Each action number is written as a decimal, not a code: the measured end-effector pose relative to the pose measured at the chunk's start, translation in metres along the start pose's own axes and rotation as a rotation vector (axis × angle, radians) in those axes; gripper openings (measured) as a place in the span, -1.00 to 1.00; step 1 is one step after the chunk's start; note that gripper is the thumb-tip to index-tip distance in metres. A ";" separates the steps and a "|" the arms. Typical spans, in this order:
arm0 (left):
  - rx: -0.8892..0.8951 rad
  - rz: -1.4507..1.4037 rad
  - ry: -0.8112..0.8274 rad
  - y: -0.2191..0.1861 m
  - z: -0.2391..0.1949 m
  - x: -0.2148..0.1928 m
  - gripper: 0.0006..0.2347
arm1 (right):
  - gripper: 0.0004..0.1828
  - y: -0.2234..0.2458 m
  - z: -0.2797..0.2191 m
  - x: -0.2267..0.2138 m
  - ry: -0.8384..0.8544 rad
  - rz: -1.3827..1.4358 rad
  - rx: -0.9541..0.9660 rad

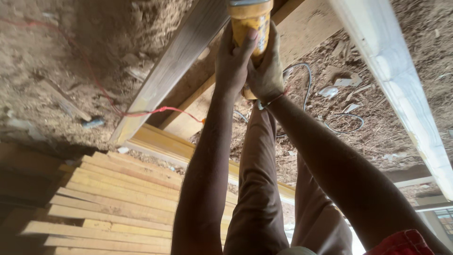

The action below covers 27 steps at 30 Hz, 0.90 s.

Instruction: The person uses a yellow power sander to smooth the surface of wooden beams on a ceiling or floor structure. They move the sander back and forth along the beams, occasionally repositioning their bare feet for stability.

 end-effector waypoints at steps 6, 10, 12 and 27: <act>-0.101 -0.084 -0.086 0.029 -0.042 -0.046 -0.35 | -0.11 -0.003 -0.039 0.039 0.133 -0.062 -0.029; -0.136 -0.262 -0.162 0.063 -0.084 -0.082 -0.35 | -0.10 0.001 -0.072 0.062 0.247 -0.201 0.172; -0.174 -0.311 -0.199 0.076 -0.104 -0.098 -0.33 | 0.03 0.009 -0.084 0.075 0.331 -0.282 0.220; 0.018 0.119 -0.048 0.022 0.006 0.006 -0.34 | -0.06 0.000 0.000 -0.017 -0.024 -0.266 -0.116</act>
Point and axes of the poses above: each hand's wrist, its own z-axis towards the middle knuckle, its own x-axis out of the palm, y = z × x, the point moved 1 cm from there along z, towards the middle knuckle, and after that the axes turned 1 degree about -y, right-handed, at the moved point
